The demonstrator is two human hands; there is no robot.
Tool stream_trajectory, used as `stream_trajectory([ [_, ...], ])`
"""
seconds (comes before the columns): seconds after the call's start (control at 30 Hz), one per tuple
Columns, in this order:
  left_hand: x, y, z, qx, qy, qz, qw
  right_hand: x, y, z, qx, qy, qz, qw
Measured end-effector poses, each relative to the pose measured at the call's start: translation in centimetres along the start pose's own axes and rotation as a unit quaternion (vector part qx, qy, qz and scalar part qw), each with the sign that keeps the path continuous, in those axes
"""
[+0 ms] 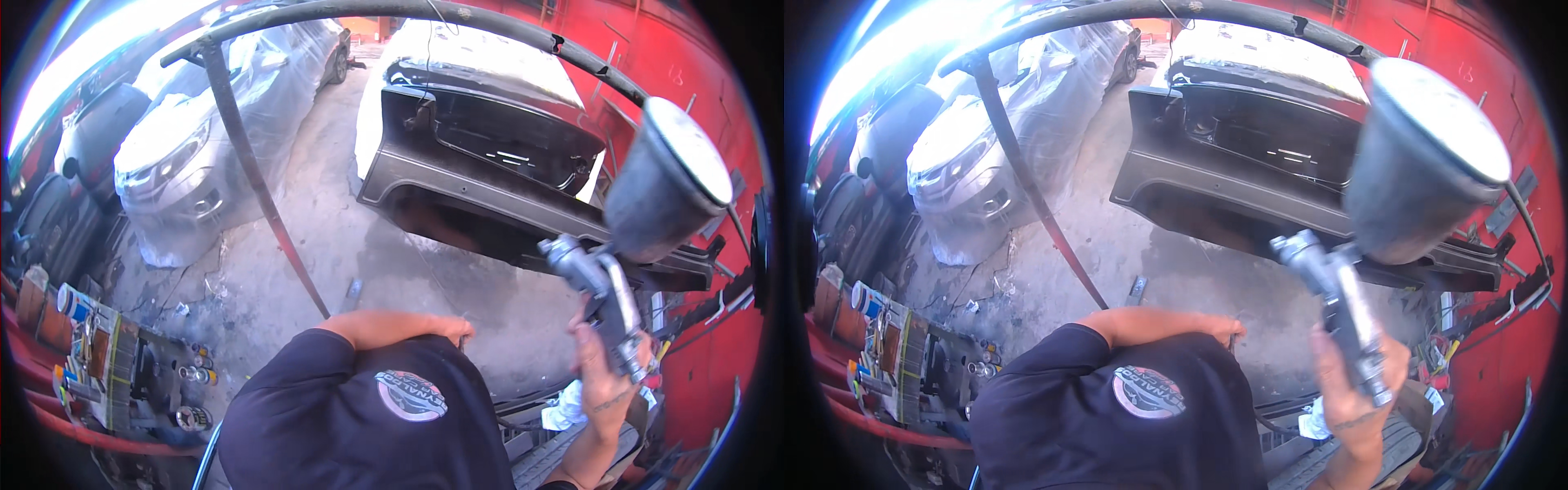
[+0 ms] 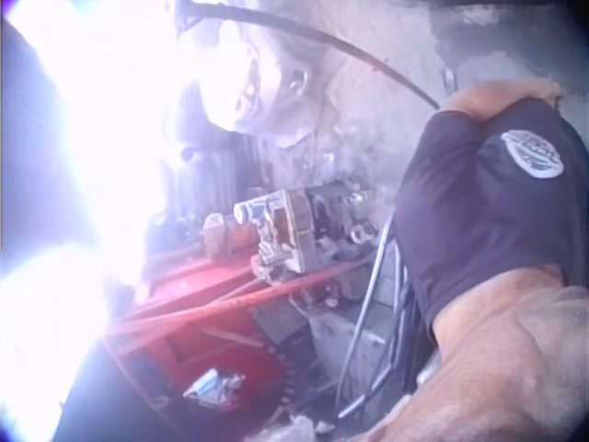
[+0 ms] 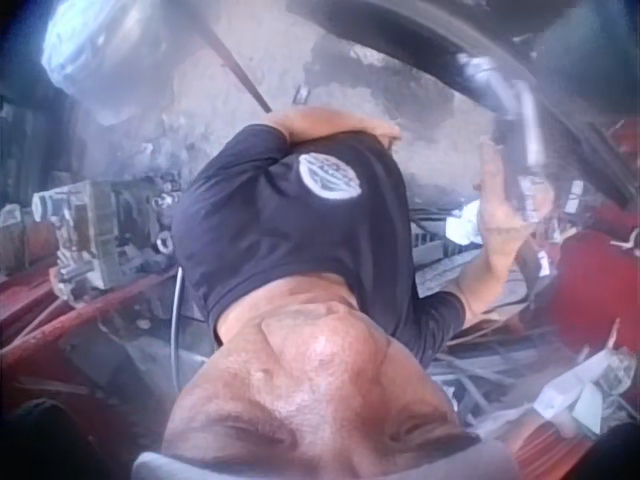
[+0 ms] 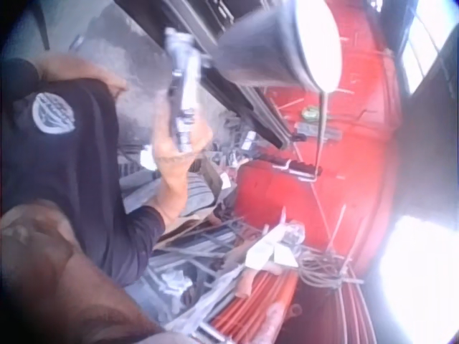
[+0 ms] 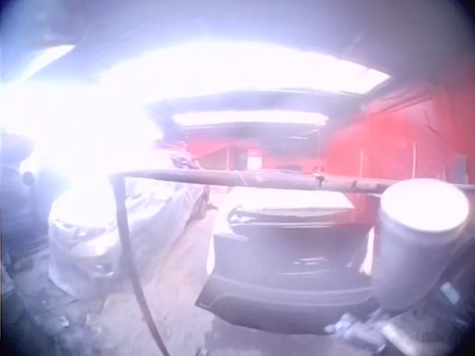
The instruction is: The person uses a spray gun to apply black paint to a car spoiler and rear bumper in a workshop. They move around the parts to cover different surfaces, including the spoiler's underside and the bumper's edges, while holding the spray gun and managing the air hose.
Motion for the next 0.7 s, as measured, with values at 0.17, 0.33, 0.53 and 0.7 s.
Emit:
stream_trajectory([
  [0.17,1.5,-4.4,-2.1,0.019,0.023,-0.070,0.997,5.9,-2.6,-1.1,-0.234,-0.192,-0.067,0.951],
  [0.33,2.1,-3.8,-2.4,0.032,-0.009,-0.059,0.998,8.7,-2.3,-1.8,-0.212,-0.256,-0.167,0.928],
  [0.53,0.6,-7.4,-1.7,0.016,0.034,-0.048,0.998,4.8,3.8,1.5,-0.233,-0.095,-0.126,0.960],
  [0.7,-0.8,-7.1,-0.8,-0.035,-0.018,-0.132,0.990,-2.3,10.1,8.6,-0.122,0.155,0.044,0.979],
])
Point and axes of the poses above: each hand's wrist, its own z-axis away from the middle knuckle, its own x-axis out of the palm, y = z × x, the point moved 4 cm from there along -z, towards the middle knuckle, and after that the axes turned 14 degrees about -x, right-handed, at the moved point
